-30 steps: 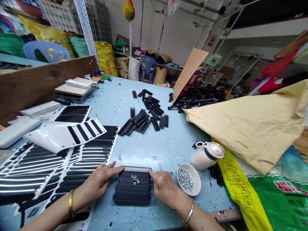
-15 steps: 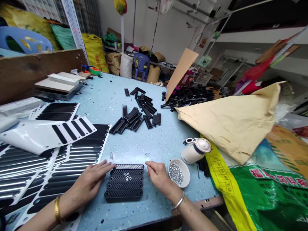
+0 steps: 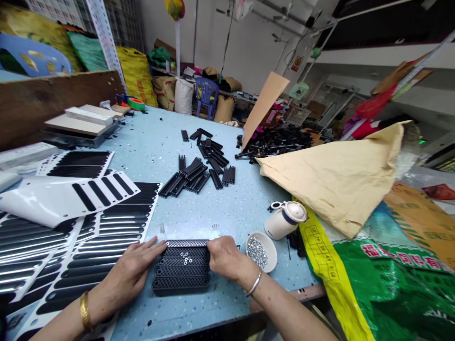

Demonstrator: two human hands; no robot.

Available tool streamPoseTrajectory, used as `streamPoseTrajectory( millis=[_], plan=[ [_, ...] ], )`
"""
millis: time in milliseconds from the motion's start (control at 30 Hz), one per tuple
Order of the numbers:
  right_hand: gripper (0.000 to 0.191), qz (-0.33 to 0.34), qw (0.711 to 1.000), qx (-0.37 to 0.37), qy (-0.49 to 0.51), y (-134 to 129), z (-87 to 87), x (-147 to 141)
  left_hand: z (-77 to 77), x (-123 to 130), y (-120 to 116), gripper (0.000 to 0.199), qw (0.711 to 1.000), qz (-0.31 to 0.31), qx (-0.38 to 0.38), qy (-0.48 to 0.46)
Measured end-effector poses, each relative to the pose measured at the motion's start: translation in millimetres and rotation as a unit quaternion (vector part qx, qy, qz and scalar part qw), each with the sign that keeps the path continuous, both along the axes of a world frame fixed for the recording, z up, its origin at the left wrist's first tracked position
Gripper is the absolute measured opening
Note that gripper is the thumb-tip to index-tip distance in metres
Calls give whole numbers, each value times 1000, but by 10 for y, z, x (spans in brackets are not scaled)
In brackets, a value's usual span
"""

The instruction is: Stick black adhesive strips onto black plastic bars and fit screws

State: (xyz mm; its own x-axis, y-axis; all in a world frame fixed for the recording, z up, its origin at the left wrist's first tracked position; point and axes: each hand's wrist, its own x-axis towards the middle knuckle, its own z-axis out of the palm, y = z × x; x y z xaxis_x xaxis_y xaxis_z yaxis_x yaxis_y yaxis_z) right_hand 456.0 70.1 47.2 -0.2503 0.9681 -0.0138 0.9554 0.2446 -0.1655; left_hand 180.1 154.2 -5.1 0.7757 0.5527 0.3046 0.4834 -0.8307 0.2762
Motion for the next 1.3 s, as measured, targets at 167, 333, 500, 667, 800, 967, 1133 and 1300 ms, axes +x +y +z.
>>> streamPoseTrajectory(
  millis=[167, 333, 500, 667, 800, 967, 1133, 1300],
  plan=[
    [24, -1, 1000, -3, 6, -55, 46, -50, 17, -14, -33, 53, 1000, 16, 12, -9],
    [37, 33, 996, 55, 55, -255, -77, -169, 165, 134, -187, 61, 1000, -18, 15, -7],
    [47, 49, 997, 34, 50, -223, -30, -328, 211, 329, -267, 70, 998, -36, 5, 49],
    [48, 58, 998, 2, 0, -144, 26, -382, 187, 314, -243, 69, 997, -21, 18, 73],
    [50, 52, 998, 9, -43, -200, 23, -291, 200, 202, -203, 66, 997, -19, 33, 69],
    [60, 39, 995, 24, -85, -335, -23, -83, 140, 77, -182, 65, 998, -2, 42, 50],
    [62, 26, 996, 37, -79, -424, -104, 1, 115, 45, -194, 65, 998, -7, 32, 48],
    [61, 17, 996, 37, -81, -436, -110, -5, 81, 48, -197, 66, 998, 7, 32, 48]
  ],
)
